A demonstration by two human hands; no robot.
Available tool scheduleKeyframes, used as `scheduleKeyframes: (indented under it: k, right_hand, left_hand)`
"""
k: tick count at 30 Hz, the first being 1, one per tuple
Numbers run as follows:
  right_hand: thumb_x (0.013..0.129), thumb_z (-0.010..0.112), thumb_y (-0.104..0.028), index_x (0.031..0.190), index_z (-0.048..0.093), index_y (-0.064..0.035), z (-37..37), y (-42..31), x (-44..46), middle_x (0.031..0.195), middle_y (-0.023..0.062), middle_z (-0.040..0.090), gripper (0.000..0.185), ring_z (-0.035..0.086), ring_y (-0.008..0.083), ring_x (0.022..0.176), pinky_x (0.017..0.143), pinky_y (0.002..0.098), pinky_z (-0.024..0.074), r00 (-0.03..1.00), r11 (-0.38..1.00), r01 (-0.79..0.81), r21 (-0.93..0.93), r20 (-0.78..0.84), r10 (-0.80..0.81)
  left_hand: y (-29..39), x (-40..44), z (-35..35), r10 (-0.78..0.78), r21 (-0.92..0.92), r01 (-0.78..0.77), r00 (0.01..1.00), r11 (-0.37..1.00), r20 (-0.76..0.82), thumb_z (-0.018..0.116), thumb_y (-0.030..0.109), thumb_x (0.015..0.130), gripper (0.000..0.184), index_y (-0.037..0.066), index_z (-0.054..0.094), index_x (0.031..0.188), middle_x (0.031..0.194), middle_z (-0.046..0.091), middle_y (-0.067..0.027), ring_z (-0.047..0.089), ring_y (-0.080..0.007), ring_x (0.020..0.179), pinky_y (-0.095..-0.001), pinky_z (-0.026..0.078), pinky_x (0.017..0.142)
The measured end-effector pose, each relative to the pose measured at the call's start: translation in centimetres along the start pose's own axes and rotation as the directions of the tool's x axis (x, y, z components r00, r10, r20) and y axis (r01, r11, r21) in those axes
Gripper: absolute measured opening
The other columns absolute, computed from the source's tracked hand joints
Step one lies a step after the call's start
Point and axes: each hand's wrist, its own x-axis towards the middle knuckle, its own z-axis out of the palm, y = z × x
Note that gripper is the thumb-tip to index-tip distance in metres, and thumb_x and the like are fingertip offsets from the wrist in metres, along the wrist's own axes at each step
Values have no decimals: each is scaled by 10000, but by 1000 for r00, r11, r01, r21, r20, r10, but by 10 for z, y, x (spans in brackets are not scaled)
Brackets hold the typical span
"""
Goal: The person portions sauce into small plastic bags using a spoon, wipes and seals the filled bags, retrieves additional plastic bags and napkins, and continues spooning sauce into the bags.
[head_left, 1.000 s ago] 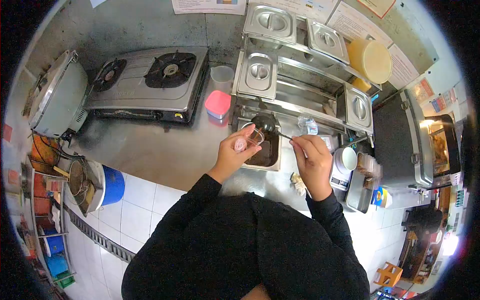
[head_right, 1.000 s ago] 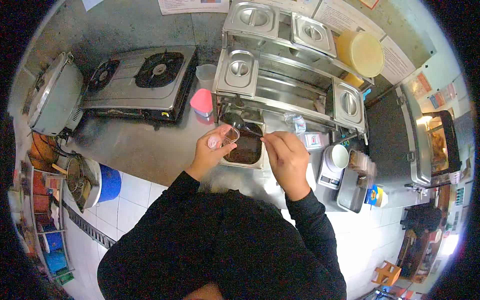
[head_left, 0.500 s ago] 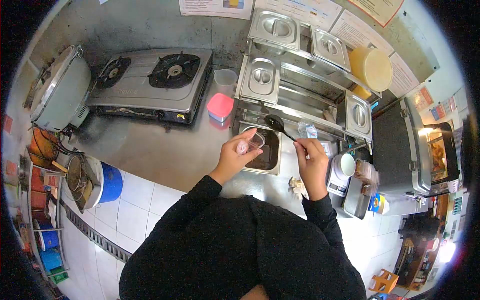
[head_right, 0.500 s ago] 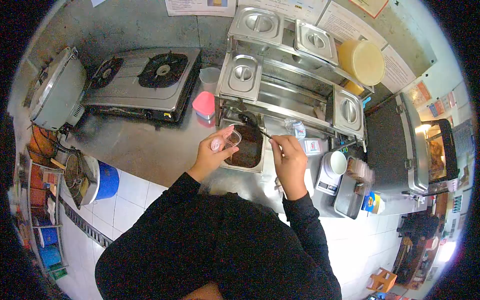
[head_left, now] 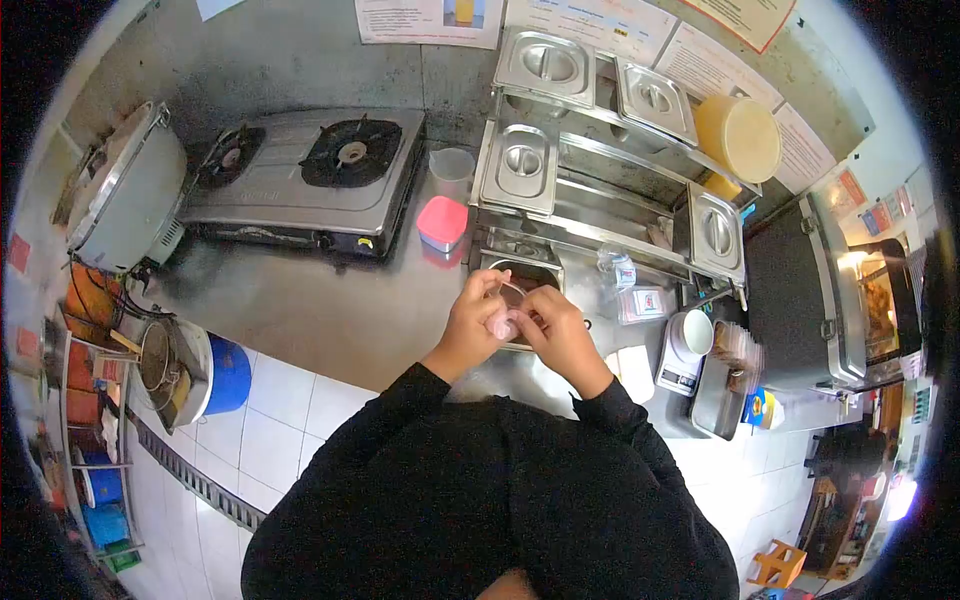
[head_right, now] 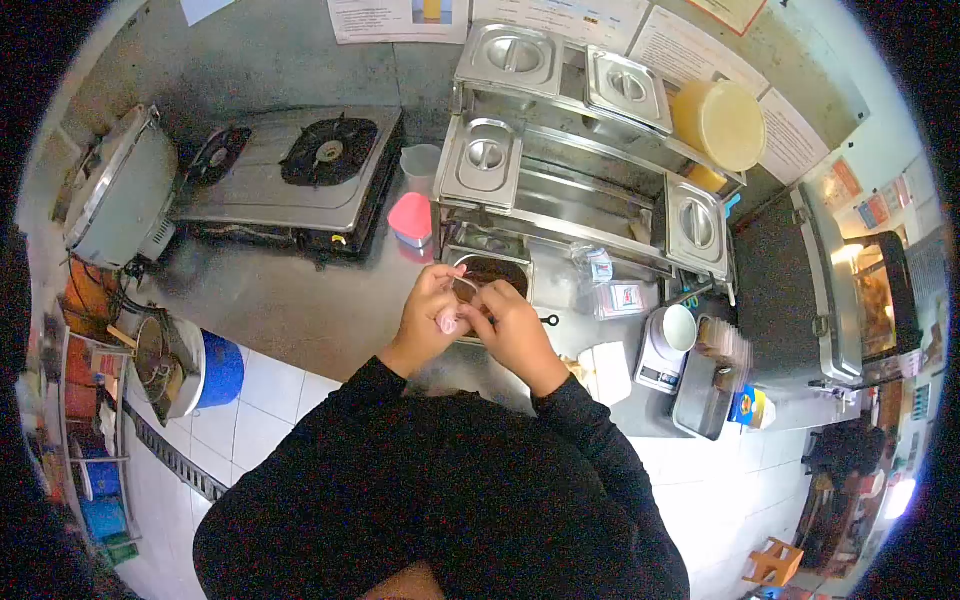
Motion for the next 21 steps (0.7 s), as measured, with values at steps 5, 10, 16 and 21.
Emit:
scheduleKeyframes:
  k: [5,10,16,21]
  right_hand:
    - [839,621,-88,957,575,-9,-7,8,-6,810,104,630,150,619,168,695,590,271,481,997,991,-26,133,-69,36]
    - [865,586,-21,1069,529,6,-5,9,-12,849,92,653,213,622,95,773,626,215,496,963,839,-119,531,-143,227]
    - [830,607,36,1114,498,20,5,11,-18,952,110,643,305,629,135,829,732,241,519,951,634,-114,765,-100,291]
    - [814,625,37,1158,481,7,-1,13,-22,990,127,639,374,623,141,879,754,240,520,941,536,-226,813,40,337]
  left_hand:
    - [7,1,-7,-211,-84,216,975,973,67,713,36,733,293,17,440,628,1050,571,-134,571,-208,967,-292,462,803]
    - [14,7,-1,-569,-594,519,813,614,122,659,13,808,331,99,384,644,854,625,-76,583,-120,739,-242,479,686]
    - [28,9,10,-611,-615,524,787,590,85,646,32,827,283,80,411,676,868,627,-84,586,-114,711,-246,499,629]
    - [33,5,12,-598,-590,504,800,631,44,627,37,842,198,40,475,714,965,636,-113,601,-129,718,-243,516,623]
